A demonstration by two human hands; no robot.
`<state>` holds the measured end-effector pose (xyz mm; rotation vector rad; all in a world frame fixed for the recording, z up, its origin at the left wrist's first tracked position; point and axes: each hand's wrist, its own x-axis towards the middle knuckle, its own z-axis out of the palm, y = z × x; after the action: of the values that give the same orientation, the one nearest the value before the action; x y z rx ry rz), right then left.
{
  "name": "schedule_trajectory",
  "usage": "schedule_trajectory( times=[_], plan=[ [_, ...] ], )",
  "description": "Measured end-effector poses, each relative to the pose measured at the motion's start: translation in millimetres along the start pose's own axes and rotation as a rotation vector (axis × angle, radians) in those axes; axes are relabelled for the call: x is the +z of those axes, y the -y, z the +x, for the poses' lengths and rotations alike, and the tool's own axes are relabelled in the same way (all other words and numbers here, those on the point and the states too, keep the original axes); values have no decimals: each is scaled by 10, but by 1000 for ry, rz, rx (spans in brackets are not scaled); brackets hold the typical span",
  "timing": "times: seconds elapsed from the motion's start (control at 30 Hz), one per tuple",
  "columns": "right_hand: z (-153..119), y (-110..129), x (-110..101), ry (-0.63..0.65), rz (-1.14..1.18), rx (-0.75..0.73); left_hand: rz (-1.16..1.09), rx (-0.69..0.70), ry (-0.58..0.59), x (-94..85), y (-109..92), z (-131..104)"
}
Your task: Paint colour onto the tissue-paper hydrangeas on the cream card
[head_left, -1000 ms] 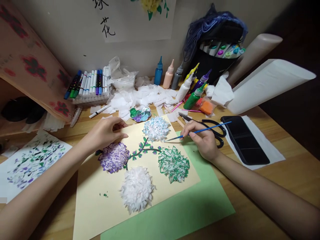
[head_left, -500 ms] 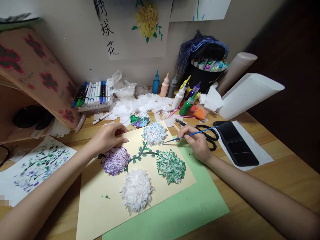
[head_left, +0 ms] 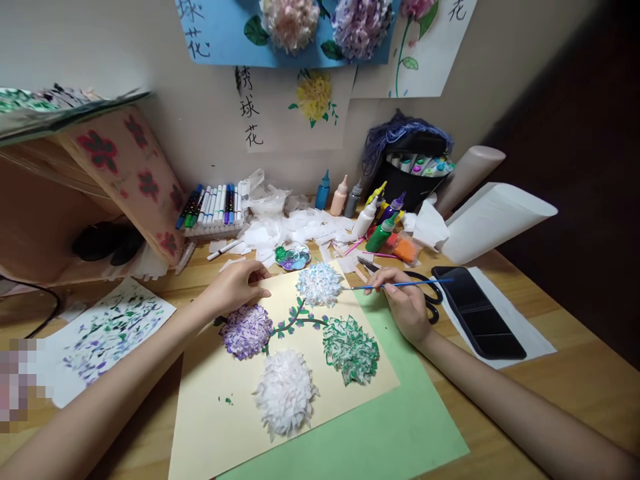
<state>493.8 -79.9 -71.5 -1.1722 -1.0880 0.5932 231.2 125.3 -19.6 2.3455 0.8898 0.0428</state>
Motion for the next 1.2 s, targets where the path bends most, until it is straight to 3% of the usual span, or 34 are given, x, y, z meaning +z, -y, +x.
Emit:
schedule_trajectory(
  times=[0.2, 0.43, 0.8, 1.2],
  plan=[
    [273, -92, 165, -31, -88, 63, 5, 5, -16, 8, 0, -4],
    [586, -126, 449, 65, -168, 61, 3, 8, -27, 18, -12, -11],
    [613, -161, 454, 89, -273, 69, -29, 0, -22, 19, -2, -19],
    [609, -135, 471, 119, -231, 91, -20, 1, -23, 14, -13, -19]
  ],
)
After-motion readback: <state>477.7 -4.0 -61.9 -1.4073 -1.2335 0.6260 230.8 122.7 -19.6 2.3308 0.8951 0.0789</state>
